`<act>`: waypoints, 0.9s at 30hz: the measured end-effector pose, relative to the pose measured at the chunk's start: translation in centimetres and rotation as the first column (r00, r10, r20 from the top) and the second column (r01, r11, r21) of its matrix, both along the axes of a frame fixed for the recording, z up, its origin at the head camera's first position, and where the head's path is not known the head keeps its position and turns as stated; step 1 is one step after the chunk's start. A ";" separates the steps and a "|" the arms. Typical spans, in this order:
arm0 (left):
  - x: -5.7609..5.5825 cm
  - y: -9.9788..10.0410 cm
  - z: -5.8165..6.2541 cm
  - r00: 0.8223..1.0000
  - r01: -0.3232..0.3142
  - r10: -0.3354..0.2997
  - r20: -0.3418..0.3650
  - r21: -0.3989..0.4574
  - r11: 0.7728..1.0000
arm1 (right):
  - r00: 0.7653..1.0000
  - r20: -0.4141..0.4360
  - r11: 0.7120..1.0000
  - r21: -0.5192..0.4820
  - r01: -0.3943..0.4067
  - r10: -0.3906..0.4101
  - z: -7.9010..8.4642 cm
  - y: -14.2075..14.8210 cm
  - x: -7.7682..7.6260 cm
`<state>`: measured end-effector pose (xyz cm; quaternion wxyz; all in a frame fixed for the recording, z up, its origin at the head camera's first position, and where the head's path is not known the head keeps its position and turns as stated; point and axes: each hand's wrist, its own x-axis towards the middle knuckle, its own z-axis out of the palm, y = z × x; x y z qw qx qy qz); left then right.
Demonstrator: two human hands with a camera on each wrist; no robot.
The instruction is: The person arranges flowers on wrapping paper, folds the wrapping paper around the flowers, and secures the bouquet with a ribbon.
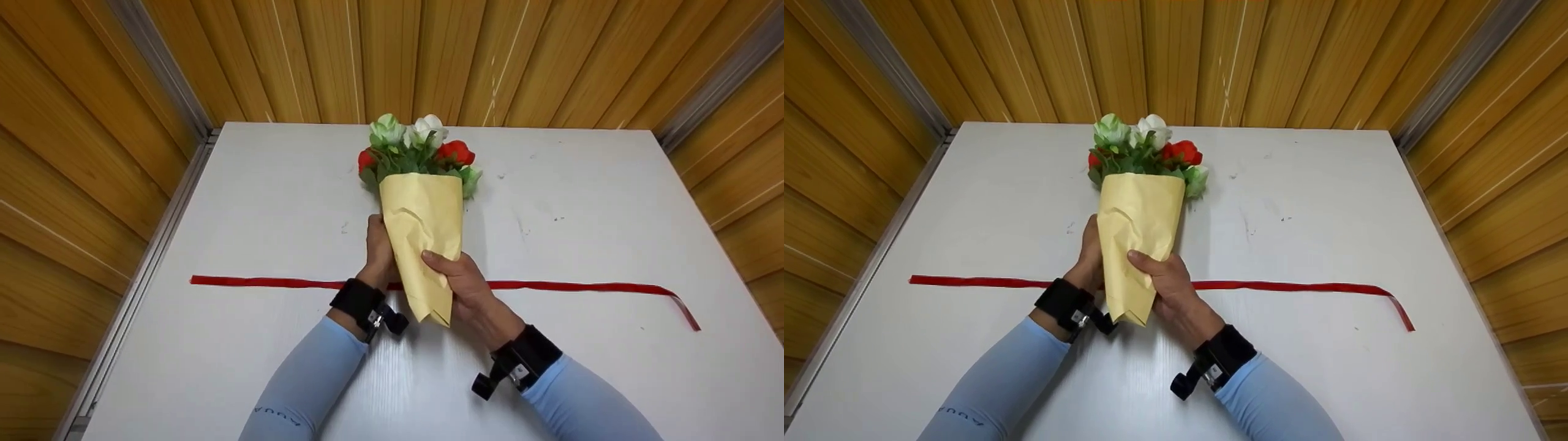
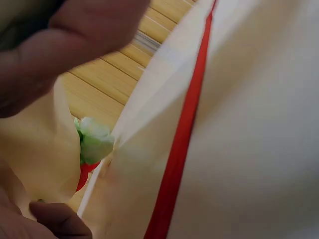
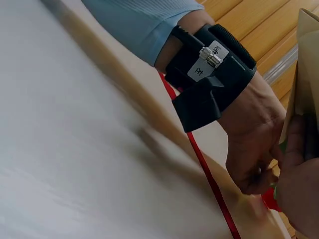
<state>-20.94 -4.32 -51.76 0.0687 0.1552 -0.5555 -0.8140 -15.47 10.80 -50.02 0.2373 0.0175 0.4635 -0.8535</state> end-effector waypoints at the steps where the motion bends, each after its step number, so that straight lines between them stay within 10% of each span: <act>1: 0.0 -0.2 0.1 1.000 -0.015 0.015 -0.003 -0.063 0.998 | 1.000 -0.008 1.000 0.015 0.010 -0.010 -0.1 0.0 0.0; 5: 0.2 -1.4 0.7 1.000 0.006 -0.002 0.022 -0.166 0.986 | 0.999 -0.024 0.997 0.068 0.042 -0.041 -0.3 -0.1 0.1; 11: 1.3 -2.6 1.7 0.986 0.085 -0.097 0.136 0.093 0.992 | 0.994 -0.019 0.980 0.164 0.109 -0.107 -0.8 0.0 -0.2; 19: 2.3 -2.3 2.5 0.912 0.364 -0.377 0.164 0.105 0.926 | 0.999 -0.004 0.968 0.245 0.051 -0.051 -1.9 1.3 -0.9; 27: 1.6 -0.9 1.4 0.931 0.286 -0.311 0.191 0.148 0.947 | 0.997 0.071 0.955 0.295 0.004 -0.026 -1.9 2.5 -2.2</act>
